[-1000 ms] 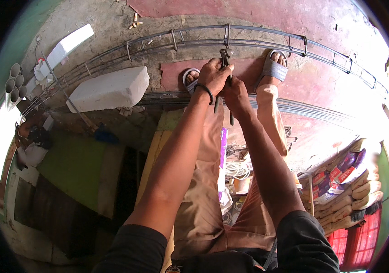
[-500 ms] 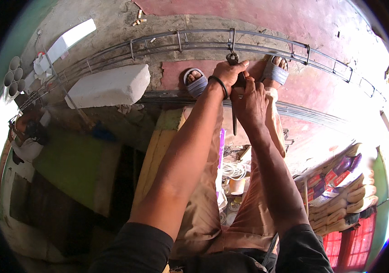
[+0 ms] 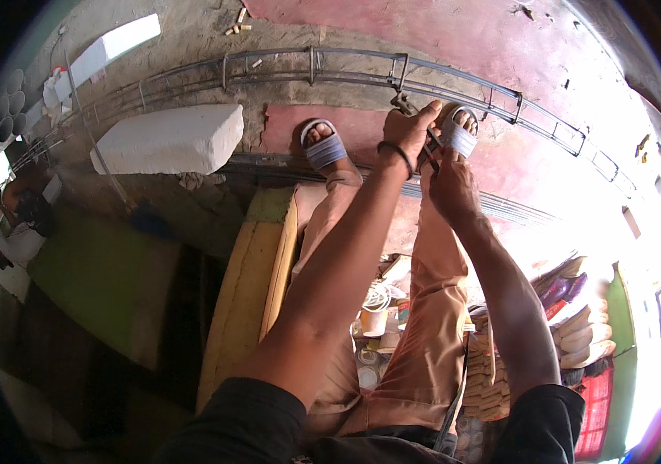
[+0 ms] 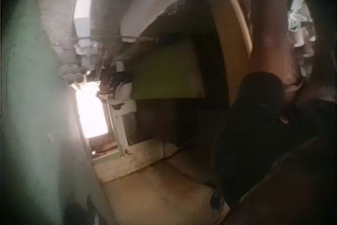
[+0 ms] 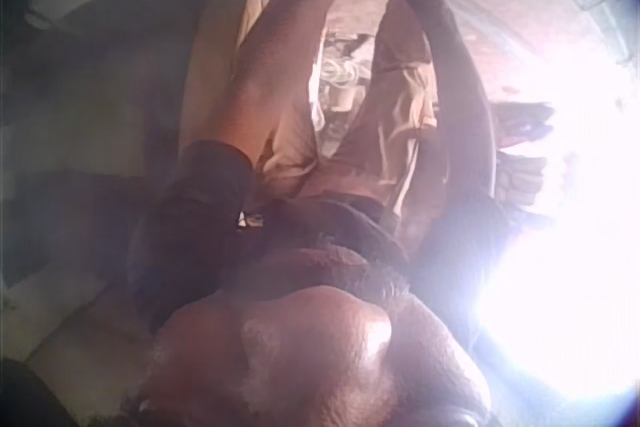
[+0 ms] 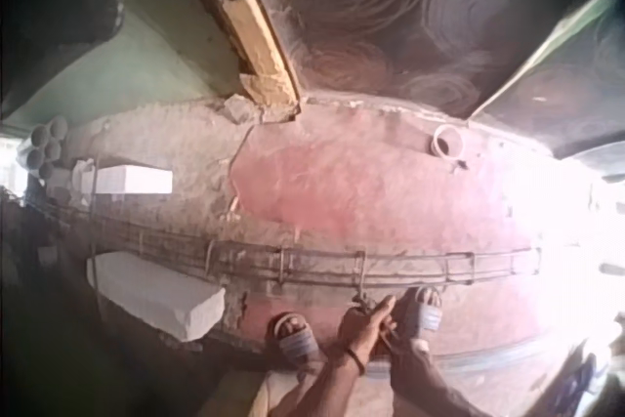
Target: The person ties metal rebar rods together using wire and a pair of pliers, twisting the wire to secure the joints.
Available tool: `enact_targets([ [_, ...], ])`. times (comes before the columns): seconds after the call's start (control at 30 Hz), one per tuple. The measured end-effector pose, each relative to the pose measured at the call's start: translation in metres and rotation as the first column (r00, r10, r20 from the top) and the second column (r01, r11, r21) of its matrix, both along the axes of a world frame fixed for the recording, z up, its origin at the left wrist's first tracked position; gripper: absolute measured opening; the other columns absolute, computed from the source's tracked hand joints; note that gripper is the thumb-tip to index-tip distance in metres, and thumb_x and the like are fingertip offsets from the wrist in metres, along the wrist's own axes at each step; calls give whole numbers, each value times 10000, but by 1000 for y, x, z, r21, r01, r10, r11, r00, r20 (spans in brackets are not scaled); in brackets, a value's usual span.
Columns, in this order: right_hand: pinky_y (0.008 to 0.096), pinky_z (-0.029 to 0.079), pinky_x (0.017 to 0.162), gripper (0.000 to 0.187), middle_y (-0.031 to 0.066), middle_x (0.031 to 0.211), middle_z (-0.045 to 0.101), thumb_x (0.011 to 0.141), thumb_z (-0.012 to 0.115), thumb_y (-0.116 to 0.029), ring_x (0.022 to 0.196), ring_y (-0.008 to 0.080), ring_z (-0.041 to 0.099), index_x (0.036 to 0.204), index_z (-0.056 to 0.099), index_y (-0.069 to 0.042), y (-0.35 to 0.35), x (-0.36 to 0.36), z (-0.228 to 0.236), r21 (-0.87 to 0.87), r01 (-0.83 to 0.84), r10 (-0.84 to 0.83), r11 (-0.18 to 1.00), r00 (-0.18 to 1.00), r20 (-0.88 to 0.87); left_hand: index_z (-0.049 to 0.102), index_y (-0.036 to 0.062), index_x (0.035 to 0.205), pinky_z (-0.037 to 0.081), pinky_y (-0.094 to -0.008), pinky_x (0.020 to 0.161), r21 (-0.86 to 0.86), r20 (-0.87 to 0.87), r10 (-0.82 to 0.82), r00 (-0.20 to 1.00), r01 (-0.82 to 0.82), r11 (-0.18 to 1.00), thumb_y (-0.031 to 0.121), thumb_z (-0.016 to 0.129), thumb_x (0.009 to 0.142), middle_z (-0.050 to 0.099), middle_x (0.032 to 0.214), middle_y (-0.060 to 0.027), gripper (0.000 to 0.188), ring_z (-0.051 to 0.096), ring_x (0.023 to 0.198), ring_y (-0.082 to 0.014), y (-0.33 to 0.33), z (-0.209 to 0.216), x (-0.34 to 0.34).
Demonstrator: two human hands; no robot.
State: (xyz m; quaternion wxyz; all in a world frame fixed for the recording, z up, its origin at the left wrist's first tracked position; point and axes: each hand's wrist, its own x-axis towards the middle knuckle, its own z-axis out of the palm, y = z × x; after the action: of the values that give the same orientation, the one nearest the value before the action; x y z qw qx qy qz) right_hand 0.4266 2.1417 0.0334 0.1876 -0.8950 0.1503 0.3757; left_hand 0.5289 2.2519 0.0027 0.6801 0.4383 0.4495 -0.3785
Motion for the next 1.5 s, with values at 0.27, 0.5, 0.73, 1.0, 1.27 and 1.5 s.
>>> enact_targets([
  [0.27,279,416,570,338,20,809,496,938,604,-264,669,133,483,1177,529,-38,34,13,44,58,747,72,-662,141,-987,593,82,897,563,-415,799,-509,-307,-206,929,22,860,294,726,850,609,766,-44,254,615,687,-192,36,-3,27],
  [0.5,441,479,842,452,178,1065,576,862,586,-162,1016,325,584,1266,447,-15,4,85,90,20,-279,280,960,960,-11,499,33,855,612,-486,711,-22,-285,461,840,-487,873,179,619,932,484,689,-71,204,561,603,-218,-2,-18,19],
  [0.73,495,487,834,285,202,1056,580,877,493,-65,1009,371,594,1155,491,0,-23,115,67,-100,-479,469,872,876,-113,543,-49,1054,532,-398,678,535,-47,189,981,-135,834,452,643,878,636,910,-184,540,642,784,-279,5,-20,23],
  [1.0,511,507,763,251,193,968,631,850,528,-23,929,402,622,1100,521,-47,-63,122,17,15,-476,475,880,880,20,613,-42,743,528,-354,606,632,318,-23,948,-193,750,285,510,959,672,645,-141,405,669,573,-245,50,-60,40],
  [1.27,394,497,630,171,101,907,626,940,526,-141,765,282,631,1093,548,-70,-34,40,4,407,317,-117,857,888,-445,605,-21,695,504,-330,557,429,209,207,956,-279,859,301,501,960,673,645,-129,429,668,558,-207,47,-54,38],
  [1.5,279,392,532,250,-26,800,407,964,534,-232,634,108,401,1151,509,-69,33,28,73,-6,824,-79,-567,-62,-995,562,68,724,398,-299,467,-26,-246,12,969,-19,999,528,526,933,484,591,19,507,487,507,-127,46,-8,17],
])
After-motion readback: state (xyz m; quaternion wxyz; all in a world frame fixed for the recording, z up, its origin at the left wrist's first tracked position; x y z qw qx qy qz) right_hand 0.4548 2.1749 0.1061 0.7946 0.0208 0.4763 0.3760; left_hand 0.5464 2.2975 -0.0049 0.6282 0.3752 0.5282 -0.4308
